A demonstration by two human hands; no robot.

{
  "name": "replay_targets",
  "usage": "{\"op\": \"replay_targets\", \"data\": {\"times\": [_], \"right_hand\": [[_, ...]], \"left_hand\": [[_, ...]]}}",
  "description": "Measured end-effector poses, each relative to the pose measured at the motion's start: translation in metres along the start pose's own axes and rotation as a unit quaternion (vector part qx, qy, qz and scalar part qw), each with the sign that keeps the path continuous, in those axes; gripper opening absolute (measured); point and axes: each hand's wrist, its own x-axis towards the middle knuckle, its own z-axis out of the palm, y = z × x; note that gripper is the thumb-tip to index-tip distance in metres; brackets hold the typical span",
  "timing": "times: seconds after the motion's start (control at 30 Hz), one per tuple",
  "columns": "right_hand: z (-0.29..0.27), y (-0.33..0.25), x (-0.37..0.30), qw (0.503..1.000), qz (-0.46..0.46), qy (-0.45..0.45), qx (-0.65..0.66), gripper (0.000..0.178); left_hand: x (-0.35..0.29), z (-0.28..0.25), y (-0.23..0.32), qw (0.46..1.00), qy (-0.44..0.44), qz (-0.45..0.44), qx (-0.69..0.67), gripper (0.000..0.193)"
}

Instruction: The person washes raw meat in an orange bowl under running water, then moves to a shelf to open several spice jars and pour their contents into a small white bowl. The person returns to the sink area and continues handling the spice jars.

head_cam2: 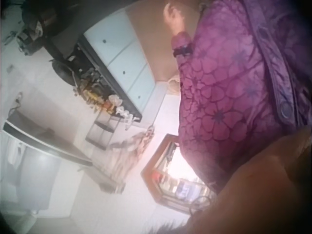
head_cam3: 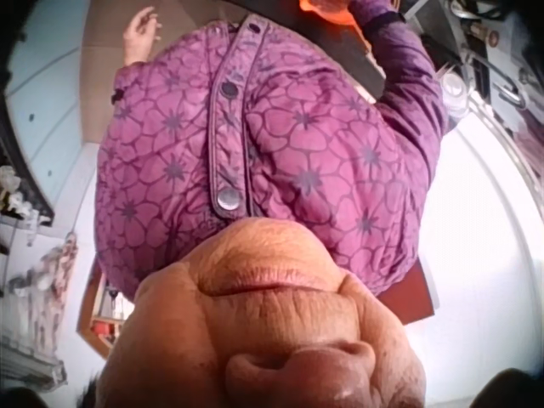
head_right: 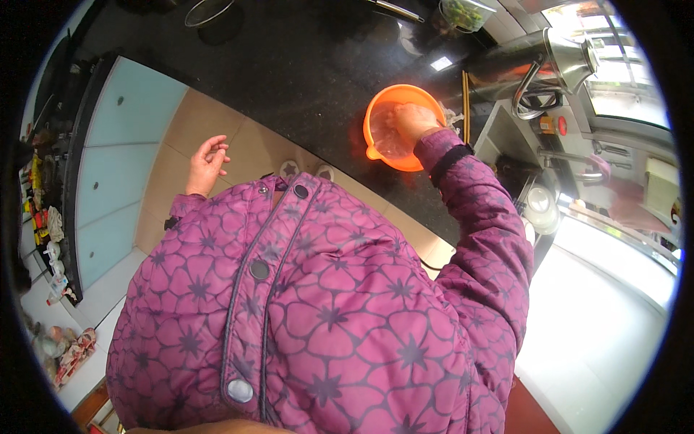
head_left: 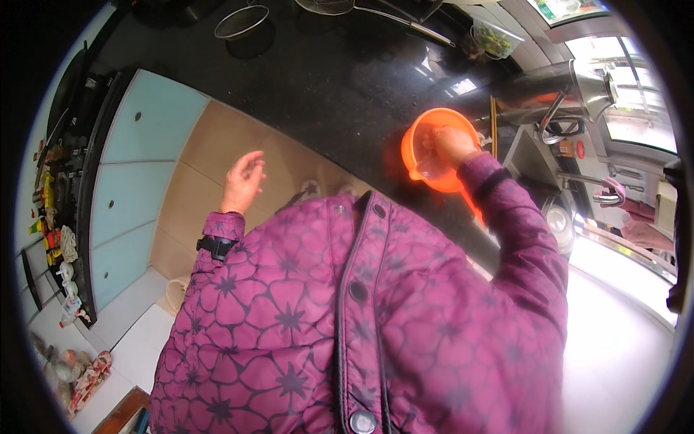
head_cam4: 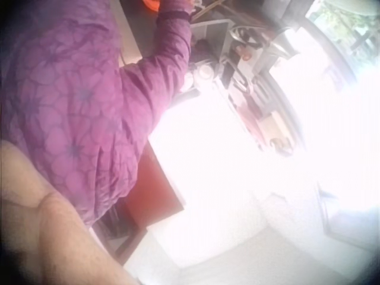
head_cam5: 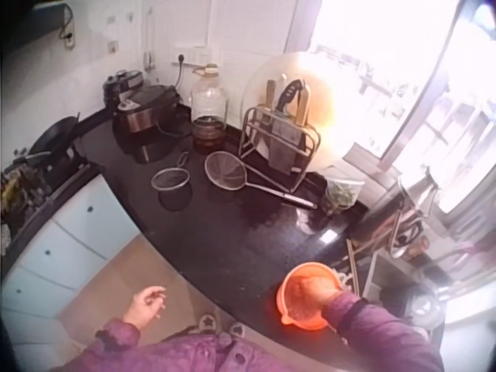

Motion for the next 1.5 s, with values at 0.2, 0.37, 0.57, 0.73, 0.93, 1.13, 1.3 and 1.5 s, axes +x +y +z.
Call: {"op": "replay_targets", "data": {"times": [0.2, 0.37, 0.57, 0.73, 0.93, 1.13, 1.3, 1.5], "right_hand": [[-0.003, -0.012, -0.010, 0.936, 0.021, -0.077, -0.342, 0.028], [-0.012, -0.014, -0.009, 0.984, 0.041, 0.032, -0.170, 0.028], [-0.015, 0.009, -0.011, 0.987, 0.035, 0.072, -0.142, 0.028], [0.002, -0.005, -0.009, 0.979, -0.012, 0.065, -0.195, 0.028], [-0.004, -0.024, -0.005, 0.974, 0.062, 0.020, -0.217, 0.027], [0.002, -0.017, -0.005, 0.972, 0.009, -0.017, -0.235, 0.028], [-0.001, -0.012, 0.004, 0.978, 0.021, 0.123, -0.165, 0.028], [-0.012, -0.007, -0.014, 0.989, 0.085, 0.065, 0.099, 0.029]], "left_hand": [[0.005, 0.004, 0.014, 0.999, -0.022, 0.001, 0.026, 0.033], [0.005, 0.006, 0.015, 1.000, -0.022, 0.018, 0.012, 0.032], [0.006, 0.008, 0.013, 1.000, -0.026, 0.012, 0.009, 0.032], [0.007, 0.011, 0.017, 0.999, -0.041, -0.001, 0.007, 0.033], [0.011, 0.009, 0.015, 0.999, -0.036, 0.024, 0.016, 0.030], [0.013, 0.005, 0.015, 0.999, -0.035, 0.029, 0.020, 0.029], [0.018, 0.009, 0.036, 0.997, -0.059, 0.037, 0.029, 0.029], [0.050, 0.060, 0.094, 0.968, -0.215, 0.125, 0.040, 0.028]]}}
